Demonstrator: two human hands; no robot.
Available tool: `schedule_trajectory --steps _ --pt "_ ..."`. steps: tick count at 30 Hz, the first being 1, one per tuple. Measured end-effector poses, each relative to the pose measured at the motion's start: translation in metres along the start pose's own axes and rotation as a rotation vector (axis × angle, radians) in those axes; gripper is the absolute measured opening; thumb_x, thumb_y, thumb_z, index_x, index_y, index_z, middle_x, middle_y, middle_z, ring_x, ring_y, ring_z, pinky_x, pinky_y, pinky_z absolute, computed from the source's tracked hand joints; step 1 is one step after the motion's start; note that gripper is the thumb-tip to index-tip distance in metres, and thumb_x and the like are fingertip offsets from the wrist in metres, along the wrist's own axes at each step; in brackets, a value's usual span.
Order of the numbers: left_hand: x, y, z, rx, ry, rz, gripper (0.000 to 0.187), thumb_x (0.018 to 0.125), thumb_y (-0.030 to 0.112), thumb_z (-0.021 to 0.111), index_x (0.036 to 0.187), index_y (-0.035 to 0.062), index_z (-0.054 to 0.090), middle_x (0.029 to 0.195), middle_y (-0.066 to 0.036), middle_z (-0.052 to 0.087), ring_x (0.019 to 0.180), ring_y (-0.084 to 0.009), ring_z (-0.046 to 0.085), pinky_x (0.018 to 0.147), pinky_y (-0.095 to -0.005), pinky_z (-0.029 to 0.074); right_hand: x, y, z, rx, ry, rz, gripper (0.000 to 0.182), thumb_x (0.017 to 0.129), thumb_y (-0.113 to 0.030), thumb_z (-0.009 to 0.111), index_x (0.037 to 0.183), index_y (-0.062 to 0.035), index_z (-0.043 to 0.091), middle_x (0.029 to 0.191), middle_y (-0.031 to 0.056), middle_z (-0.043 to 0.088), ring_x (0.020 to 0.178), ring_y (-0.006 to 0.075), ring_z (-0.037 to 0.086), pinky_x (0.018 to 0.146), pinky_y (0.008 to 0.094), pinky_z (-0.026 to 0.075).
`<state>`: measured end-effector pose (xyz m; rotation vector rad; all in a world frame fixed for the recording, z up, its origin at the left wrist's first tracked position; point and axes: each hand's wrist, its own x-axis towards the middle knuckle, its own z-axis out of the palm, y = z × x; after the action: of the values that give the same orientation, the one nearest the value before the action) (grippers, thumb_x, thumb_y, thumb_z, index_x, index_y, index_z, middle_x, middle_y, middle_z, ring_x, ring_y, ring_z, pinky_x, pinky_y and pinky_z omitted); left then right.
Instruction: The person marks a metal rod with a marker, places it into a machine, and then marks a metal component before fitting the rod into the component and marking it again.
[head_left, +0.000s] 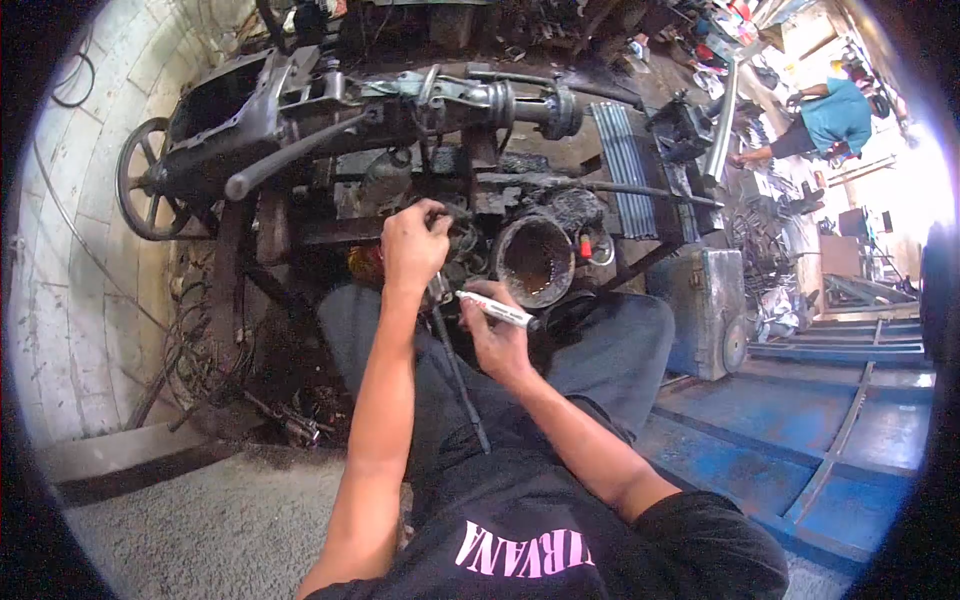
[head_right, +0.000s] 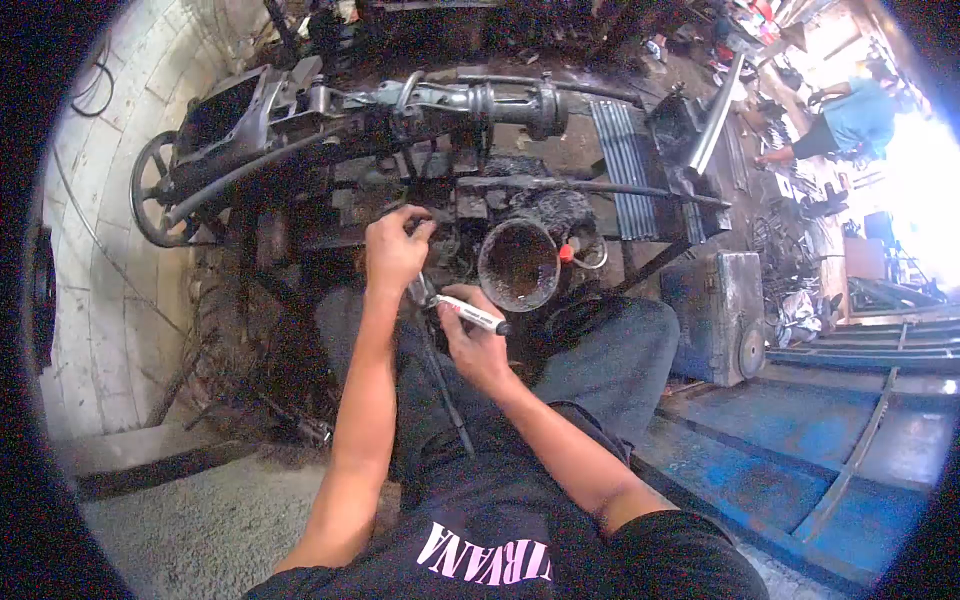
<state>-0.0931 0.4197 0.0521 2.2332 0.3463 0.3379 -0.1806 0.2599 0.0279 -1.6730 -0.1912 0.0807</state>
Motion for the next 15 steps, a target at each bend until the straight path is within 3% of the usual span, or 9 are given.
schedule_trajectory --steps 8,11,14,15 --pt "-0.002 0.002 0.001 -0.024 0.000 -0.105 0.027 0.085 0.020 0.075 0.103 0.0018 0.066 0.086 -0.019 0.072 0.083 -0.0408 0.070 0.076 -0.0481 0.053 -0.002 -0.003 0.002 -0.006 -0.010 0.060 0.019 0.101 -0.011 0.063 0.117 -0.0006 0.062 0.093 0.0043 0.067 0.075 0.0080 0.060 0.069 0.0249 0.051" --pt "-0.009 -0.011 0.000 -0.051 0.111 0.030 0.028 0.087 0.021 0.074 0.105 0.0007 0.065 0.086 -0.020 0.072 0.085 -0.0410 0.070 0.077 -0.0477 0.053 -0.004 -0.015 0.002 -0.009 -0.018 0.099 0.019 0.101 -0.010 0.062 0.118 0.0005 0.062 0.092 0.0050 0.068 0.077 0.0080 0.062 0.070 0.0258 0.053" --pt "-0.014 -0.021 -0.009 -0.118 0.079 0.060 0.024 0.090 0.018 0.070 0.105 -0.0008 0.068 0.092 -0.020 0.073 0.089 -0.0367 0.072 0.080 -0.0428 0.054 -0.007 -0.019 0.007 0.023 0.019 0.057 0.019 0.101 -0.007 0.062 0.117 0.0011 0.062 0.093 0.0063 0.068 0.079 0.0091 0.065 0.070 0.0265 0.054" --pt "-0.015 -0.022 -0.011 -0.172 0.048 0.075 0.023 0.091 0.016 0.069 0.105 -0.0013 0.069 0.094 -0.020 0.074 0.091 -0.0351 0.073 0.081 -0.0410 0.055 -0.011 -0.016 0.009 -0.024 0.027 0.027 0.020 0.098 -0.006 0.064 0.118 -0.0007 0.061 0.093 0.0103 0.067 0.079 0.0166 0.066 0.072 0.0313 0.054"
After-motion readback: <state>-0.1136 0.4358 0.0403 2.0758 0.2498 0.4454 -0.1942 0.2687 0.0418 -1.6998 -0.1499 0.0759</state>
